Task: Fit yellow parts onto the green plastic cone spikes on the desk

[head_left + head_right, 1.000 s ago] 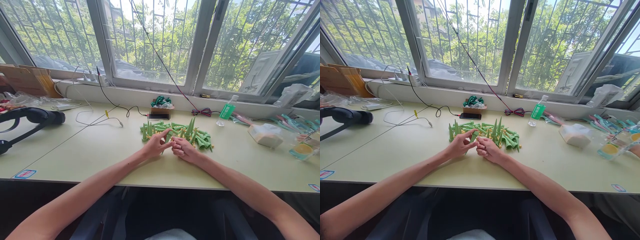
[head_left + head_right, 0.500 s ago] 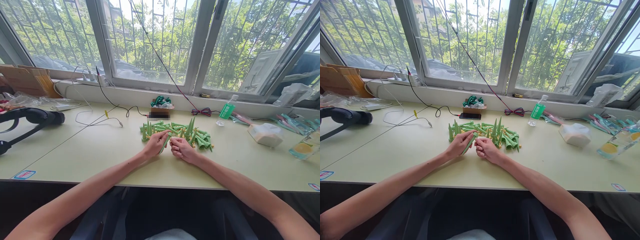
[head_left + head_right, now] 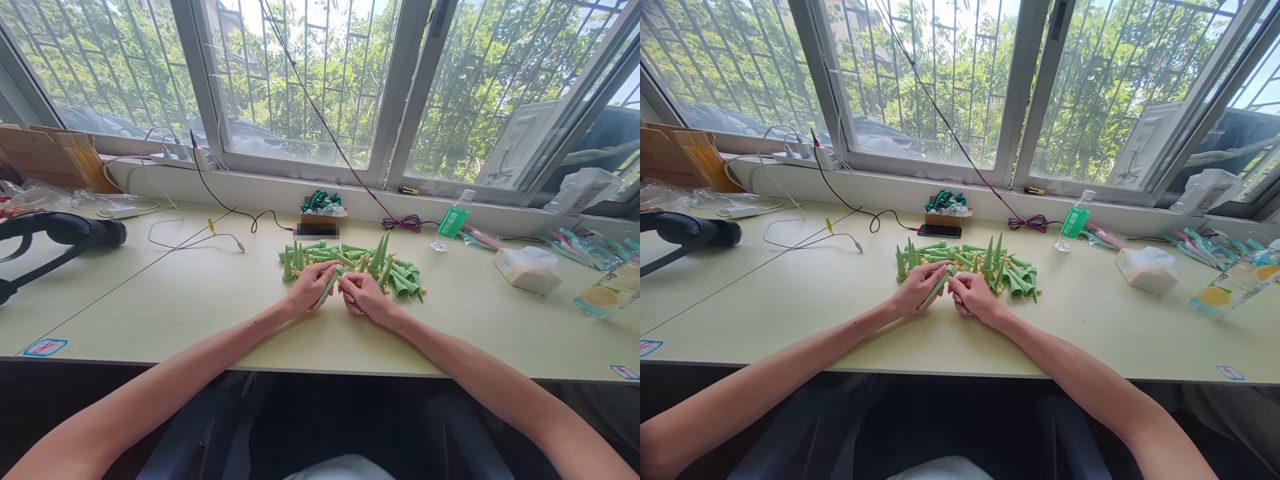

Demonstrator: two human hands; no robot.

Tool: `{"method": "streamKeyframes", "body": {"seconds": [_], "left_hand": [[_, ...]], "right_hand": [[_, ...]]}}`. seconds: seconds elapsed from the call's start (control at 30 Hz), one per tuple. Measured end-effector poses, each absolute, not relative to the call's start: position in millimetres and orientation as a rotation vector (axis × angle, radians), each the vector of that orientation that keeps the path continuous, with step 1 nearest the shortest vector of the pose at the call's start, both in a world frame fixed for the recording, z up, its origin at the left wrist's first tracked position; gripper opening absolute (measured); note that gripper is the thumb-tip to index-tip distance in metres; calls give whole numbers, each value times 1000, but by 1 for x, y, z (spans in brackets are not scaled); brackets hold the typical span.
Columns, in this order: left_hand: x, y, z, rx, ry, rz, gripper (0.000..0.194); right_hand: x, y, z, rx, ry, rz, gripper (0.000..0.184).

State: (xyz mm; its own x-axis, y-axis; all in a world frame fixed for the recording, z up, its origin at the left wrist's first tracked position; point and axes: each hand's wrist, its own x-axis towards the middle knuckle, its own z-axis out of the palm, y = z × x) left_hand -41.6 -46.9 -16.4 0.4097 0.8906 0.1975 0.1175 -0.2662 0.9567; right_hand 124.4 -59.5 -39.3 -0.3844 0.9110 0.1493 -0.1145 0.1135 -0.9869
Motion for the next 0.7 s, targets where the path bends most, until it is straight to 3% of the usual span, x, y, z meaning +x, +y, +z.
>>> {"method": "streamKeyframes", "body": {"seconds": [0.2,0.7], "left_hand": [[-43,-44,-19,1692,879,946,44],[-42,-43,-19,1693,841,924,34]], "right_hand": [[125,-60,-40,-850,-1593,1283,38],[124,-60,-35,-786,-1234,1747,40]]}}
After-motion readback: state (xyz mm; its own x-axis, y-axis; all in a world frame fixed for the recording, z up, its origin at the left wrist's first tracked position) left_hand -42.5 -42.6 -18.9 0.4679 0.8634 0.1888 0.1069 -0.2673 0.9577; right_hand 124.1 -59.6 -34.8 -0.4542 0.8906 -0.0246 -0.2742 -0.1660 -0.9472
